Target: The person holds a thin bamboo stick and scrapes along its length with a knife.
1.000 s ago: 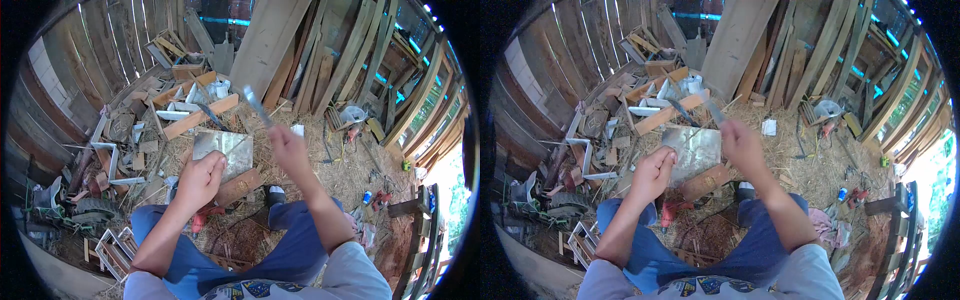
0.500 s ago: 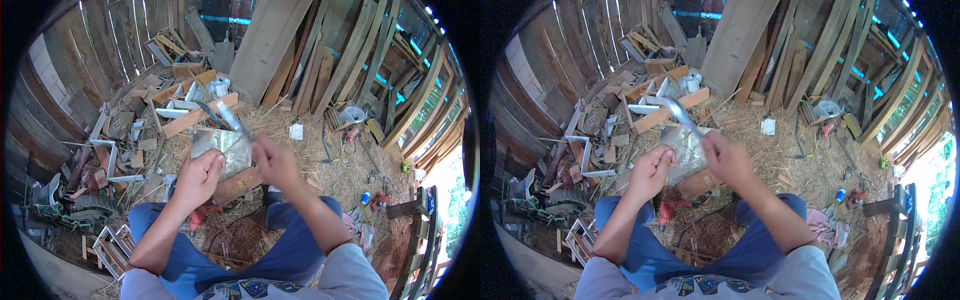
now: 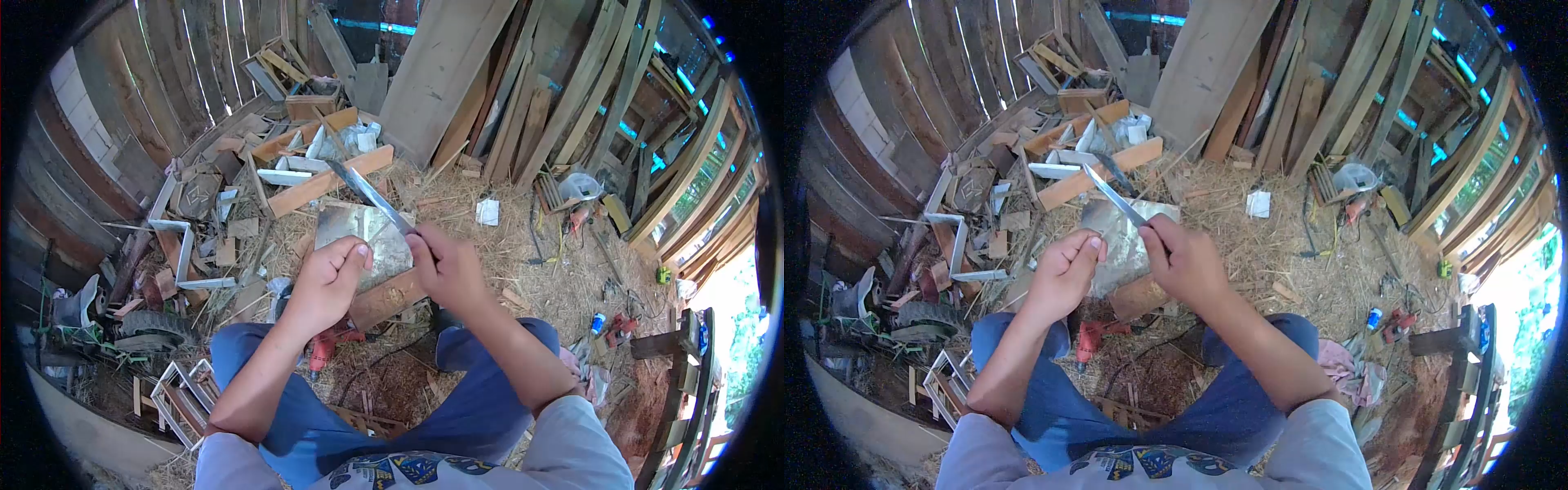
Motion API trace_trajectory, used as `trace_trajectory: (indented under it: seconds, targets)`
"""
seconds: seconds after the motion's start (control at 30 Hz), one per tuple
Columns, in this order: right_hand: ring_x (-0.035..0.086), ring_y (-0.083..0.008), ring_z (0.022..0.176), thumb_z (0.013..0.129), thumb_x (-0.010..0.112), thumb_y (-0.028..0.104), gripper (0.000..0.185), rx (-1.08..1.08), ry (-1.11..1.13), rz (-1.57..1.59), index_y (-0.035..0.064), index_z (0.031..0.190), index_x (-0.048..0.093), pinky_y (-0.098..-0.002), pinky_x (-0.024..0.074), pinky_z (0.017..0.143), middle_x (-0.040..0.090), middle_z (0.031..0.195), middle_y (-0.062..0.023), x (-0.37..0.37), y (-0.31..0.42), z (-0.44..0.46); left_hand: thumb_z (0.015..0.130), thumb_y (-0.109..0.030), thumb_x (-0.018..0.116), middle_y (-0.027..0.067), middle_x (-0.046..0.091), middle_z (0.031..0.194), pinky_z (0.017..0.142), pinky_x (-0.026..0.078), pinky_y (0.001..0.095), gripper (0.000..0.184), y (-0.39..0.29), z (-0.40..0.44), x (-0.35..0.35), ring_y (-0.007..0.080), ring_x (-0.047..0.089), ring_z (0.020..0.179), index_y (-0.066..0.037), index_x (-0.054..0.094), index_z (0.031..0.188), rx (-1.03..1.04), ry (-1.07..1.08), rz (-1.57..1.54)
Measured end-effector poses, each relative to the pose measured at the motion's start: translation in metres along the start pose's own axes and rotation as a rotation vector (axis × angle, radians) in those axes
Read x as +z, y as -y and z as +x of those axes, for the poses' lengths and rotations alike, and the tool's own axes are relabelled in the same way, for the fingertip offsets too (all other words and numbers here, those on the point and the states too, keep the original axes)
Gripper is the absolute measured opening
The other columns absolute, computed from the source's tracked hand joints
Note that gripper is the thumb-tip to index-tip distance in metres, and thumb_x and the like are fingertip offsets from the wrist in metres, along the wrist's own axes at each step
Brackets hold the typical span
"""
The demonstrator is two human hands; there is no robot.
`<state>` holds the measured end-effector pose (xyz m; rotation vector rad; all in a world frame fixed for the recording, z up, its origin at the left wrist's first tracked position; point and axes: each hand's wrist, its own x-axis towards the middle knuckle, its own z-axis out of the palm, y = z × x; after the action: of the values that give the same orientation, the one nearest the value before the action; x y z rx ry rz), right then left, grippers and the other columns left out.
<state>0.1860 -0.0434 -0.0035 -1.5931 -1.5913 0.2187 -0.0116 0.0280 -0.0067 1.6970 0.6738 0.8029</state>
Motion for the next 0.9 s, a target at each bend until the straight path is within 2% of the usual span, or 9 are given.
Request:
trace_trajectory:
  seconds: [0.1, 0.17, 0.23, 0.3, 0.37, 0.43, 0.63, 0.83, 0.9]
  targets:
    - [0.052, -0.0253, 0.057, 0.099, 0.060, 0.016, 0.014, 0.213, -0.081, 0.047, 0.0031, 0.094, 0.063, -0.0376, 0.0462, 0.059, 0.057, 0.066, -0.0144, -0.029, -0.016, 0.024, 0.109, -0.020, 0.047, -0.0090, 0.040, 0.058, 0.044, 0.026, 0.0226, 0.026, 0.002, -0.003, -0.003, 0.0010, 0.034, 0.047, -0.007, 0.056, 0.088, -0.072, 0.037, -0.130]
    - [0.054, -0.0257, 0.057, 0.099, 0.060, 0.016, 0.014, 0.115, -0.094, 0.022, 0.0032, 0.094, 0.063, -0.0373, 0.0471, 0.059, 0.058, 0.067, -0.0142, -0.009, -0.025, 0.009, 0.107, -0.014, 0.046, 0.0001, 0.053, 0.078, 0.074, 0.043, 0.0254, 0.024, -0.005, -0.006, -0.002, 0.0074, 0.049, 0.077, -0.002, 0.058, 0.089, -0.136, 0.047, -0.081]
    - [0.057, -0.0262, 0.057, 0.099, 0.060, 0.015, 0.014, 0.004, -0.123, 0.002, 0.0032, 0.094, 0.064, -0.0371, 0.0480, 0.059, 0.059, 0.068, -0.0141, -0.005, -0.016, 0.006, 0.107, -0.014, 0.046, -0.0006, 0.053, 0.078, 0.074, 0.043, 0.0252, 0.025, -0.001, -0.002, 0.000, 0.0069, 0.049, 0.077, -0.002, 0.058, 0.089, -0.156, 0.050, -0.129]
    - [0.067, -0.0377, 0.067, 0.098, 0.059, 0.019, 0.015, 0.050, 0.082, 0.013, 0.0058, 0.098, 0.067, -0.0433, 0.0507, 0.060, 0.063, 0.075, -0.0208, -0.006, -0.005, 0.000, 0.107, -0.014, 0.046, -0.0014, 0.053, 0.078, 0.073, 0.042, 0.0250, 0.025, -0.001, -0.002, -0.003, 0.0063, 0.049, 0.077, -0.002, 0.058, 0.088, -0.193, 0.068, -0.158]
    - [0.067, -0.0385, 0.068, 0.098, 0.059, 0.019, 0.015, -0.079, -0.184, 0.033, 0.0057, 0.100, 0.066, -0.0425, 0.0508, 0.061, 0.063, 0.075, -0.0201, -0.008, -0.021, 0.012, 0.107, -0.014, 0.045, -0.0017, 0.053, 0.078, 0.072, 0.042, 0.0248, 0.025, -0.005, -0.004, -0.004, 0.0058, 0.048, 0.076, -0.002, 0.058, 0.089, -0.212, 0.088, -0.159]
    - [0.067, -0.0385, 0.069, 0.100, 0.059, 0.020, 0.017, 0.141, -0.160, -0.053, 0.0044, 0.100, 0.066, -0.0418, 0.0502, 0.061, 0.064, 0.076, -0.0195, -0.023, -0.009, 0.018, 0.107, -0.013, 0.045, -0.0022, 0.052, 0.077, 0.070, 0.042, 0.0248, 0.025, -0.005, -0.007, -0.002, 0.0055, 0.047, 0.075, -0.002, 0.058, 0.089, -0.220, 0.087, -0.171]
    - [0.065, -0.0401, 0.067, 0.101, 0.057, 0.021, 0.019, 0.281, -0.073, 0.063, 0.0038, 0.100, 0.065, -0.0425, 0.0490, 0.059, 0.062, 0.072, -0.0208, -0.034, -0.016, 0.018, 0.107, -0.015, 0.046, -0.0039, 0.050, 0.074, 0.065, 0.039, 0.0245, 0.026, -0.006, -0.006, -0.004, 0.0045, 0.044, 0.070, -0.003, 0.059, 0.087, -0.223, 0.098, -0.169]
    - [0.055, -0.0309, 0.052, 0.102, 0.058, 0.023, 0.024, -0.064, -0.081, -0.001, 0.0031, 0.089, 0.061, -0.0394, 0.0440, 0.053, 0.057, 0.065, -0.0182, 0.001, -0.007, 0.003, 0.107, -0.016, 0.046, -0.0056, 0.046, 0.071, 0.061, 0.036, 0.0237, 0.027, -0.003, -0.003, -0.002, 0.0032, 0.041, 0.066, -0.004, 0.058, 0.086, -0.234, 0.078, -0.181]
    - [0.061, -0.0410, 0.060, 0.099, 0.061, 0.022, 0.017, 0.202, -0.125, 0.039, 0.0065, 0.093, 0.062, -0.0447, 0.0469, 0.056, 0.059, 0.068, -0.0205, -0.026, -0.017, 0.023, 0.107, -0.015, 0.046, -0.0060, 0.045, 0.070, 0.059, 0.035, 0.0238, 0.026, -0.004, -0.005, -0.004, 0.0029, 0.040, 0.065, -0.005, 0.058, 0.086, -0.244, 0.089, -0.192]
